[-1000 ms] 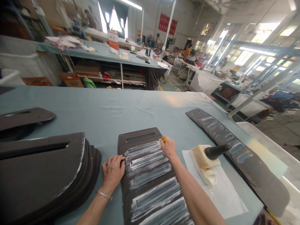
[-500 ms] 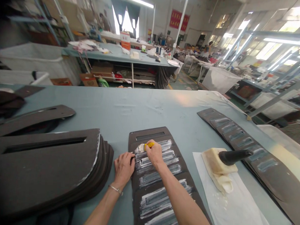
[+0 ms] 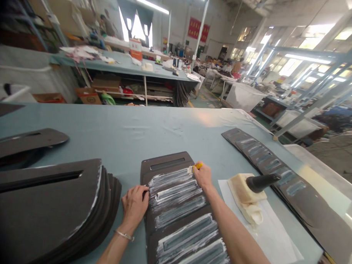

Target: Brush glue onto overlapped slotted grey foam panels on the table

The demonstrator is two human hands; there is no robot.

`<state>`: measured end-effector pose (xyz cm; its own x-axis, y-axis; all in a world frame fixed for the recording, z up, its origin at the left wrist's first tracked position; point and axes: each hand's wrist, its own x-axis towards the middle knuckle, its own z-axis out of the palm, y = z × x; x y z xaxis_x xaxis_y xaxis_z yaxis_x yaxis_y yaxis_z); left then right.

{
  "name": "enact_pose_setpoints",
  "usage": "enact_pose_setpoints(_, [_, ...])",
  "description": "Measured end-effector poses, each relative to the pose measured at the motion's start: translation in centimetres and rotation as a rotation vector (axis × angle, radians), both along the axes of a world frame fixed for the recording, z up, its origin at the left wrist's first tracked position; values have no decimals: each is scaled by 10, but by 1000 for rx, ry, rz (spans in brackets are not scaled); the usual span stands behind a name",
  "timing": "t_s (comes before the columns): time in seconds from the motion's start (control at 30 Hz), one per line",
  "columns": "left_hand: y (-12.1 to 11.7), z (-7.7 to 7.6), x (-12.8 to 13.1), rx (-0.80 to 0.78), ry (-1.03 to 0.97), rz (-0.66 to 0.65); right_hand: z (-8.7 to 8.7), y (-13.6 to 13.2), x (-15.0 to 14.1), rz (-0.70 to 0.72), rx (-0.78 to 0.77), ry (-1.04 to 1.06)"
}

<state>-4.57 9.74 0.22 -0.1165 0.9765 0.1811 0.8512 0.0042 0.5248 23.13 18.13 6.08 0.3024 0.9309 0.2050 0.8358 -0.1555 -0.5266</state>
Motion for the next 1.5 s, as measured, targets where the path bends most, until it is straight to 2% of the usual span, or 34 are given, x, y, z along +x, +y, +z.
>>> enact_pose_setpoints(0.1, [18, 2, -1, 12, -40, 63, 4, 9, -24, 42, 47, 91])
enact_pose_setpoints(0.2, [40, 1, -1, 64, -44, 72, 2, 17, -78, 135, 88, 218])
enact_pose_setpoints(0.3, [54, -3, 0, 69, 19, 58, -9, 26, -130, 264, 77, 334])
enact_pose_setpoints(0.37, [57, -6, 0, 59, 72, 44, -19, 33, -147, 327, 39, 362])
enact_pose_setpoints(0.43, [56, -8, -1, 60, 104, 25, -27, 42, -142, 325, -1, 347])
enact_pose_setpoints(0.5, [55, -8, -1, 65, 110, 14, -28, 50, -118, 257, -33, 317])
enact_pose_setpoints(0.6, [54, -7, -1, 56, 96, 24, -16, 59, -76, 152, -86, 298])
enact_pose_setpoints(0.67, [54, -6, -1, 52, 84, 31, -5, 60, -63, 148, -115, 322])
enact_pose_setpoints(0.77, [54, -6, -2, 64, 72, 28, 4, 56, -80, 245, -98, 367])
enact_pose_setpoints(0.93, [53, -7, -4, 67, 75, 29, -5, 48, -135, 446, -94, 402])
enact_pose_setpoints(1.0, [53, -6, -4, 65, 79, 29, -7, 49, -145, 414, -106, 359])
enact_pose_setpoints(1.1, [53, -5, -4, 54, 83, 35, -4, 50, -150, 283, -43, 235])
enact_pose_setpoints(1.17, [52, -5, -3, 49, 86, 39, 0, 51, -147, 324, -26, 207])
enact_pose_setpoints(1.27, [52, -7, -3, 64, 97, 34, 4, 57, -121, 409, -93, 215])
enact_pose_setpoints(1.43, [53, -11, -3, 94, 127, 31, 13, 78, -38, 158, -110, 63])
enact_pose_setpoints(1.5, [54, -12, -3, 98, 135, 26, 15, 82, -20, 130, -83, 40])
